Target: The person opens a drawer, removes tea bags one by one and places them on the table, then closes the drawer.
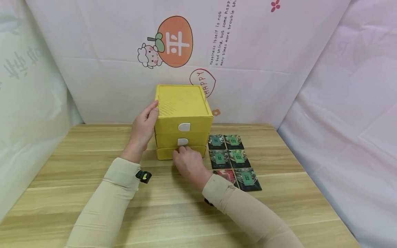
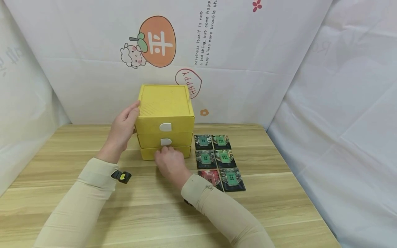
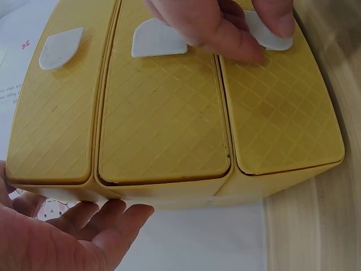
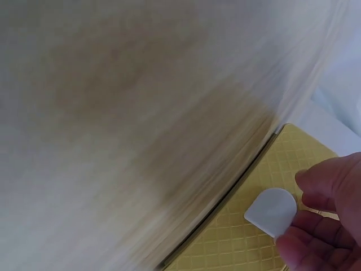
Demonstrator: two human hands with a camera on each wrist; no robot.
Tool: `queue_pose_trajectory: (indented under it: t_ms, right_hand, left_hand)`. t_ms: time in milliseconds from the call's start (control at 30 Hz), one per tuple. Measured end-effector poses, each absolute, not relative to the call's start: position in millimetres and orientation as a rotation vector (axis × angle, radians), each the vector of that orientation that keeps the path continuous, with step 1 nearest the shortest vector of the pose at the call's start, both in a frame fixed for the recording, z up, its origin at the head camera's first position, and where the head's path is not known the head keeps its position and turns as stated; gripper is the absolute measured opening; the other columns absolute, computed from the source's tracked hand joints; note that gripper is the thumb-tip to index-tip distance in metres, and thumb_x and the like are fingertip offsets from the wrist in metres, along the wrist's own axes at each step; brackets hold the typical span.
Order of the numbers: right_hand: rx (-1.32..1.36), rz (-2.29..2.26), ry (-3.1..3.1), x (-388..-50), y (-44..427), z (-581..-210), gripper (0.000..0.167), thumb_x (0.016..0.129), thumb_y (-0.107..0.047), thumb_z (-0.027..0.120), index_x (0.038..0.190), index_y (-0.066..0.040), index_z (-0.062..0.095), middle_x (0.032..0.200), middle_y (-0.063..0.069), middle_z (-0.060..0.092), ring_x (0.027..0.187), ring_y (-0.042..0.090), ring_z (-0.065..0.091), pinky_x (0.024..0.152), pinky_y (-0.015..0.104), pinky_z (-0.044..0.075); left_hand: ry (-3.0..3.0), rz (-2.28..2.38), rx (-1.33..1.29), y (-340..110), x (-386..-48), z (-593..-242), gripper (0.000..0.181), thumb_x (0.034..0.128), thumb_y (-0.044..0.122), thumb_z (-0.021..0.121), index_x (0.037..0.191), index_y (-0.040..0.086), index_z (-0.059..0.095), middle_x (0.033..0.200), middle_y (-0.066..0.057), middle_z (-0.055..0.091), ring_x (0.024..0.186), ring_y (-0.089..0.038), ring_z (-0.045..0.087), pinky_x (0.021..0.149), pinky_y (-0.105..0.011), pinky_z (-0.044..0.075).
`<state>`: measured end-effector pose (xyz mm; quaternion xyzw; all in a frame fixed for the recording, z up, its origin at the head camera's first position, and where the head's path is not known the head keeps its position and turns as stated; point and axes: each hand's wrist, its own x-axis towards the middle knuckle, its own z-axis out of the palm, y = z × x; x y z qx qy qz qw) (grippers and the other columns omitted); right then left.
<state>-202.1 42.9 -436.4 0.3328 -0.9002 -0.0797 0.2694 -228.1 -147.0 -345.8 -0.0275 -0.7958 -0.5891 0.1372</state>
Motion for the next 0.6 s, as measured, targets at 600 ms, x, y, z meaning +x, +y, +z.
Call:
queue_pose_trajectory:
  t_ms: [600]
  right_hand:
    - [0.928, 0.120, -2.355, -190.7, 57.7, -426.5, 0.011, 0.096, -0.024, 0.075, 0.097, -0.014, 0.070, 0.093, 0.001, 0.072, 0.081, 0.021, 0.069, 0.061, 0.036, 0.058]
  left_hand:
    - [-2.482, -1.410, -0.111, -164.0, -212.0, -348.5, 0.068, 0.1055, 0.068, 0.036, 0.164, 0.034, 0.034, 0.165, -0.003, 0.041, 0.149, -0.032, 0.044, 0.117, -0.059, 0.037]
